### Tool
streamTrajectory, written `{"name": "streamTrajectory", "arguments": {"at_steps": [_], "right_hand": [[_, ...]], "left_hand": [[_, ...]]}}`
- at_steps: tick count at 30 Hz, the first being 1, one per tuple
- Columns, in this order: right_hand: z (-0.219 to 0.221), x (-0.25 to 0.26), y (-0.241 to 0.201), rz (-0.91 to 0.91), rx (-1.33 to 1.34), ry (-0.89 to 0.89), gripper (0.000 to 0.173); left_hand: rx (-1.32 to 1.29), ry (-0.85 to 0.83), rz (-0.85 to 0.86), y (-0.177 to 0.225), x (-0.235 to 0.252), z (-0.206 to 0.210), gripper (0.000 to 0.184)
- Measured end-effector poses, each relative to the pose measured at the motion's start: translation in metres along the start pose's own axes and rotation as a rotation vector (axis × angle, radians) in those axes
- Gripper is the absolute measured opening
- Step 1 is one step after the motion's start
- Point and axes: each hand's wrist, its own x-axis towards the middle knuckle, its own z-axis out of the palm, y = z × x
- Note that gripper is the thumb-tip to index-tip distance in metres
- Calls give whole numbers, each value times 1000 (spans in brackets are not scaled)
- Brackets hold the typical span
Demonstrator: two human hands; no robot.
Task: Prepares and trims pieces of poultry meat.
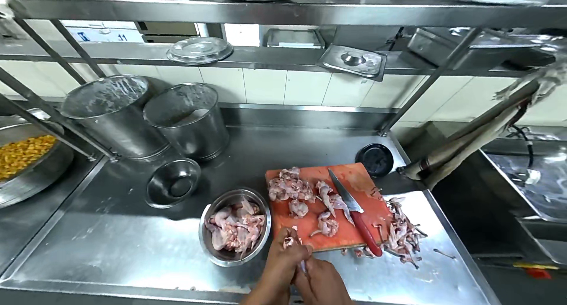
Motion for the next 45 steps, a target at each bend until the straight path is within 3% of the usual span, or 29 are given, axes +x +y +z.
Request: {"name": "streamTrajectory", "arguments": {"at_steps": [5, 7, 10, 14, 18, 20, 23, 26, 30, 36, 40, 45], "right_hand": [[-1, 3, -8, 53, -35, -39, 46], [-2, 1, -9, 32, -35, -11, 47], [-6, 0, -19, 30, -86, -22, 46], [-14, -1, -28, 53, -119, -57, 42], [-10, -2, -27, -24, -126, 20, 44], [-10, -2, -27, 34, -99, -32, 47], [-9, -1, -14, 206, 216, -166, 45], [-6, 7, -5, 265, 734, -183, 26], [-5, 16, -15, 301, 971, -146, 25], [-2, 14, -20, 167, 306, -139, 35], [-5, 10, -30, 171, 120, -177, 38], [-4, 8, -35, 190, 92, -149, 36]], "left_hand": [[45, -341, 26, 8, 11, -27, 36], [61, -402, 44, 13, 13, -31, 38], [204, -351, 213, 18, 10, -28, 19], [294, -294, 393, 14, 3, -26, 30], [56, -207, 300, 10, -4, -15, 26], [98, -242, 267, 10, -1, -20, 26], [409, -355, 384, 12, 15, -39, 42], [696, -386, 550, 10, 22, -51, 60], [768, -403, 579, 9, 23, -54, 71], [346, -296, 38, 6, 10, -38, 30], [179, -150, 135, -3, 4, -30, 15], [122, -46, 131, 1, -6, -23, 20]]}}
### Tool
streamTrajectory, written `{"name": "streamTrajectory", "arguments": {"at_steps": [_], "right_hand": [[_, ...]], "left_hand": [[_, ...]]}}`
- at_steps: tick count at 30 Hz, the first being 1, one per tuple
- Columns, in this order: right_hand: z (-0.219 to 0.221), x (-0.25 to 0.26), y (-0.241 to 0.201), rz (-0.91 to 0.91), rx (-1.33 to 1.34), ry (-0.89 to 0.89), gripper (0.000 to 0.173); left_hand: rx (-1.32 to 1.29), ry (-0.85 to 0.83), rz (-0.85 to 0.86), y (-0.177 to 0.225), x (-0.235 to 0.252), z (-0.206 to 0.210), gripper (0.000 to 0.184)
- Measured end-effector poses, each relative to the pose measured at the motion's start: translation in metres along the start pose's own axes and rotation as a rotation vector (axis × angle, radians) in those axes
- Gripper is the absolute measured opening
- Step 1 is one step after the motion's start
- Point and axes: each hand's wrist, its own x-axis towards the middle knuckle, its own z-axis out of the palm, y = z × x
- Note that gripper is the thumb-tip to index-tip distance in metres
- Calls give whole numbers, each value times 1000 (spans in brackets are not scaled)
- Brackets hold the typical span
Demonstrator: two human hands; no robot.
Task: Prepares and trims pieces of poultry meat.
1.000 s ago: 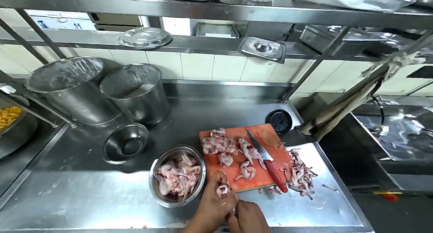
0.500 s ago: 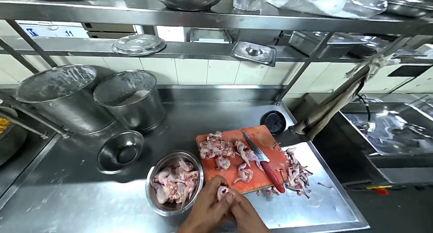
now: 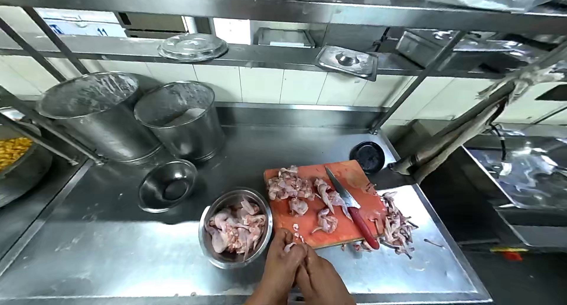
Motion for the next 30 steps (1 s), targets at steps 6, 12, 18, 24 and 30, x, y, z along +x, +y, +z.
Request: {"name": "streamTrajectory", "arguments": {"at_steps": [6, 12, 18, 24, 30], "right_hand": [[6, -2, -4, -20, -37, 15, 37], [11, 7, 3, -44, -51, 56, 36], [9, 6, 7, -22, 43, -28, 41], [15, -2, 15, -78, 67, -26, 40], [7, 2, 24, 14, 46, 9, 44]], "left_hand": [[-51, 111, 88, 6, 3, 5, 25], [-21, 167, 63, 5, 11, -1, 34], [-130, 32, -255, 11, 10, -7, 16], [-432, 224, -459, 15, 32, -23, 45], [-48, 0, -404, 23, 41, -45, 65]]}}
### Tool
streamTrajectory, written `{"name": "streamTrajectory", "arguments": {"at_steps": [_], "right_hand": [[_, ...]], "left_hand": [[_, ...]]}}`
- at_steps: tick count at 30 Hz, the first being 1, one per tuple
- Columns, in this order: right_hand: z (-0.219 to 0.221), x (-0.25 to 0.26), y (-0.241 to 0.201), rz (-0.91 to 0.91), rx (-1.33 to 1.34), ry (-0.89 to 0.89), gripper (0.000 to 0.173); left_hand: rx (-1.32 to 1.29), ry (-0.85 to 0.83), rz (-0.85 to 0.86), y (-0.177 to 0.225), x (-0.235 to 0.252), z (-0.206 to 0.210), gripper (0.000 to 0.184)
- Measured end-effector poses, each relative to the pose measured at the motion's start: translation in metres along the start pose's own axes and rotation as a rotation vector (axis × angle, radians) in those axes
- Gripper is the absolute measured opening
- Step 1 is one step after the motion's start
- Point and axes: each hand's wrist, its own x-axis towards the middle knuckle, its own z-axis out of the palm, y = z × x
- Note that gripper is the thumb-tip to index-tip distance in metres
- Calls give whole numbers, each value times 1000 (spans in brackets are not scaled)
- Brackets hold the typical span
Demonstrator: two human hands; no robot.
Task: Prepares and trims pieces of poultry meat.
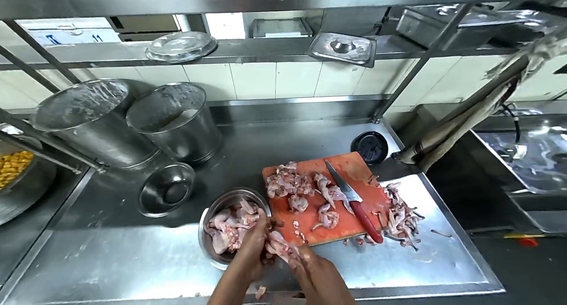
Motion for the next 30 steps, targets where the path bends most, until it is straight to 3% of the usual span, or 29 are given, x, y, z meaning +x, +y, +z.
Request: {"name": "streamTrajectory", "arguments": {"at_steps": [2, 5, 7, 11, 15, 17, 21, 23, 26, 30], "right_hand": [[-5, 5, 11, 44, 73, -67, 41], [-18, 16, 31, 91, 253, -268, 35], [-27, 22, 35, 168, 220, -333, 33], [-38, 30, 20, 212, -39, -367, 32], [-36, 27, 18, 15, -121, -311, 20], [-40, 26, 16, 24, -104, -306, 19], [-47, 20, 5, 219, -184, -403, 35], [-48, 14, 1, 245, -202, -442, 49], [-43, -5, 4, 21, 36, -154, 53], [-39, -7, -11, -166, 364, 164, 48]], "left_hand": [[141, 67, 143, 6, -2, -3, 53], [311, -44, 394, 7, -1, -11, 29], [448, -107, 522, 3, 3, -16, 20], [1209, 80, 778, -10, 1, -10, 32], [1350, -98, 934, -25, 3, 11, 39], [1419, -19, 1022, -32, 12, 14, 37], [1553, 214, 1220, -36, 19, 18, 55], [1527, 315, 1301, -33, 18, 23, 55], [1219, 311, 1280, -22, 8, 38, 60], [369, -6, 805, -14, -10, 76, 50]]}}
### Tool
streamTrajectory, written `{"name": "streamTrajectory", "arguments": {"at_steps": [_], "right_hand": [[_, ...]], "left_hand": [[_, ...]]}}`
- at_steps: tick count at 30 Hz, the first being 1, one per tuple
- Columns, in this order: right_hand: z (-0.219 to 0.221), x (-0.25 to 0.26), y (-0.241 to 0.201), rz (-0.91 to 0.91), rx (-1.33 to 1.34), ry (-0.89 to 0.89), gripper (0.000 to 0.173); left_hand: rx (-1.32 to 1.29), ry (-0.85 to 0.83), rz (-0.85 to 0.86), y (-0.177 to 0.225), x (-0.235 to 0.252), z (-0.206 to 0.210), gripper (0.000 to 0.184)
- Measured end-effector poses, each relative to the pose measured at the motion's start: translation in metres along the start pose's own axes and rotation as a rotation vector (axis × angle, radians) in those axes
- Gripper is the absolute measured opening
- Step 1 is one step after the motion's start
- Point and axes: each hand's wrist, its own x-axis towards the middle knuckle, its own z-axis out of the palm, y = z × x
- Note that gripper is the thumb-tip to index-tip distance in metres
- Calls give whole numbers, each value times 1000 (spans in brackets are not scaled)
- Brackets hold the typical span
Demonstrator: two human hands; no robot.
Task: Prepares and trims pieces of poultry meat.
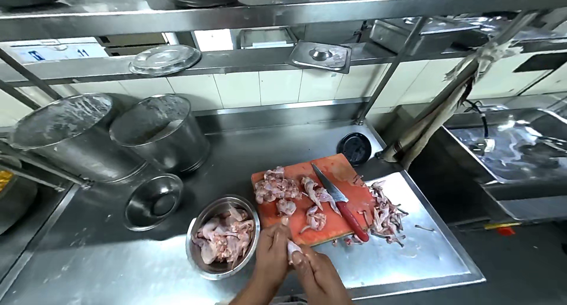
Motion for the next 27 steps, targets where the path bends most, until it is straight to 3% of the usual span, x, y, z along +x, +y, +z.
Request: {"name": "streamTrajectory", "arguments": {"at_steps": [4, 6, 10, 12, 13, 15, 22, 27], "right_hand": [[13, 6, 6, -17, 41, 115, 51], [16, 6, 15, 22, 63, 117, 50], [10, 4, 15, 141, 426, 68, 35], [5, 0, 13, 166, 509, 32, 31], [3, -1, 13, 180, 512, -6, 28], [-1, -3, 13, 173, 420, -78, 24], [-8, -5, 6, -72, -245, -19, 32], [-6, -8, 10, -90, -334, 15, 35]], "left_hand": [[-368, 46, -316, 5, -3, 22, 50], [-322, 56, -310, -2, -7, 24, 53], [-69, -97, -40, -13, -10, 14, 59], [-82, -177, -127, -9, -10, 11, 59], [-115, -193, -179, -7, -11, 10, 51], [-180, -181, -218, -5, -13, 11, 35], [-244, -219, -137, -3, -18, 15, 18], [-250, -158, -78, -3, -21, 19, 11]]}}
